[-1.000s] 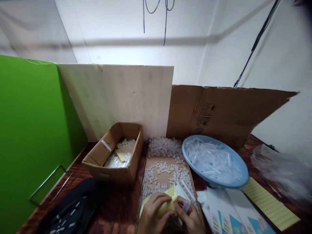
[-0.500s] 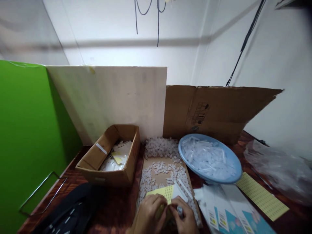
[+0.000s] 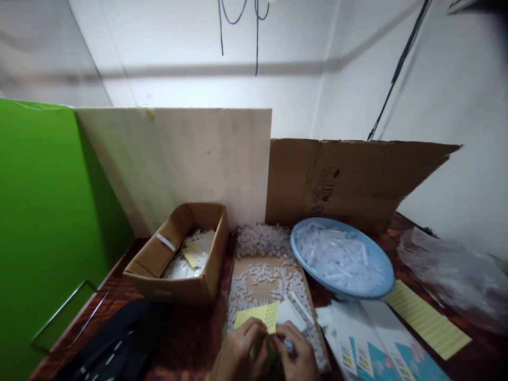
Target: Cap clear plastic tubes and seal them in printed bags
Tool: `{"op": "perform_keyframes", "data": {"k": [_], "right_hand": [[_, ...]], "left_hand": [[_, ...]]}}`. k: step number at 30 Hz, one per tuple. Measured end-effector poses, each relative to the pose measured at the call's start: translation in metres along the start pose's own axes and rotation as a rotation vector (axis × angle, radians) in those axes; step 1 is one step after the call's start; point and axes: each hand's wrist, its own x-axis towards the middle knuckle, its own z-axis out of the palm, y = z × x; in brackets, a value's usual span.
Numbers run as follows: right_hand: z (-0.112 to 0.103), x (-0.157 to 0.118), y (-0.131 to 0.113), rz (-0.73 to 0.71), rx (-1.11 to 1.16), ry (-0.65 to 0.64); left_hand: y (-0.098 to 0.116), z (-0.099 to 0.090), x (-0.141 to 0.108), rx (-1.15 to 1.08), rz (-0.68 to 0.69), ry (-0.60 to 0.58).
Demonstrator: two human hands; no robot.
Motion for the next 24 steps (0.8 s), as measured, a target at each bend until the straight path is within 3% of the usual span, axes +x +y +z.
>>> {"op": "perform_keyframes", "data": {"k": [6, 11, 17, 24], "right_hand": [[0.000, 0.000, 0.001, -0.013, -0.002, -0.017], [-0.001, -0.001, 0.001, -0.030, -0.015, -0.026], [-0.003, -0.002, 0.002, -0.054, -0.058, -0.040], [-0.002, -0.002, 0.009, -0.048, -0.071, -0.009]], "left_hand": [[0.005, -0.006, 0.001, -0.045, 0.008, -0.008], [0.007, -0.004, 0.003, 0.042, 0.061, 0.000], [0.011, 0.001, 0.006, 0.171, 0.049, -0.070], [0.001, 0.004, 0.006, 0.003, -0.010, -0.013]]}}
